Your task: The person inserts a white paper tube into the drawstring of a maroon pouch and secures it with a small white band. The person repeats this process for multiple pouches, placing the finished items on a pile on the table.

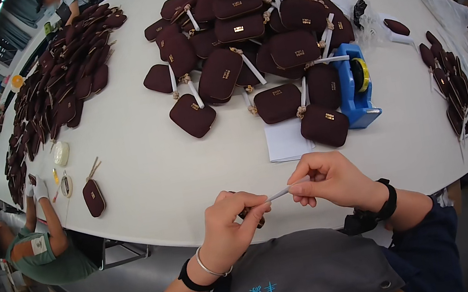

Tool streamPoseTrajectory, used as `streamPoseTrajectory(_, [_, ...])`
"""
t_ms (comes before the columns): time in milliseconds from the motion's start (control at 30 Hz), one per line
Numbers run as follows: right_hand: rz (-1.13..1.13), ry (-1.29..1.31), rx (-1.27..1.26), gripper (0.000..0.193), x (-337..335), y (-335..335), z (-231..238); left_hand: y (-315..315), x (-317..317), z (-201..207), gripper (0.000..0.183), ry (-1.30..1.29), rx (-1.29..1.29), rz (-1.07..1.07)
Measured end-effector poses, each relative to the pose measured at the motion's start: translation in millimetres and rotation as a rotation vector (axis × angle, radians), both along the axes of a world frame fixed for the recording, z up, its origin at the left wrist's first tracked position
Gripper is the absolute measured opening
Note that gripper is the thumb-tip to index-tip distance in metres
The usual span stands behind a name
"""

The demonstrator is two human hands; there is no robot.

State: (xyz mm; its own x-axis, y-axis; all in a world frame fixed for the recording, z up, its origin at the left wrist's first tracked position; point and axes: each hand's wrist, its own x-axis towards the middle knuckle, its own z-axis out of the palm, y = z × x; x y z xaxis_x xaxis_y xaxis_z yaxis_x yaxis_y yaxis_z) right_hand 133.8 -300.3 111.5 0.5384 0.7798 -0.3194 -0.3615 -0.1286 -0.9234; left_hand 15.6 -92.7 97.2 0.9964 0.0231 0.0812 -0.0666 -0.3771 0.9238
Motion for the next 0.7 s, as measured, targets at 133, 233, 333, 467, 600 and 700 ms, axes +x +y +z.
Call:
streamPoseTrajectory(133, [-0.025, 0.034, 0.052, 0.013, -1, 1, -6, -4, 0, 5, 0.003, 0.235, -0.345, 0.068])
streamPoseTrajectory(233, [-0.048, 0.030, 0.047, 0.012, -3, 2, -9, -4, 1, 7, 0.005, 0.184, -0.339, 0.054])
streamPoseTrajectory(333, [-0.055, -0.076, 0.014, 0.011, -6, 2, -10, 0, 2, 4, 0.009, 0.177, -0.331, 0.011])
streamPoseTrajectory(467, [-0.037, -0.279, 0.022, 0.010, -9, 1, -15, 0, 5, 6, 0.012, 0.209, -0.231, -0.028])
streamPoseTrajectory(600, [-0.003, -0.320, 0.034, 0.010, -8, -2, -21, -1, 11, 6, 0.010, 0.209, -0.108, -0.100])
streamPoseTrajectory(700, [-0.042, -0.059, -0.036, 0.011, -4, -5, -16, -2, 11, 4, 0.007, 0.203, -0.088, -0.064])
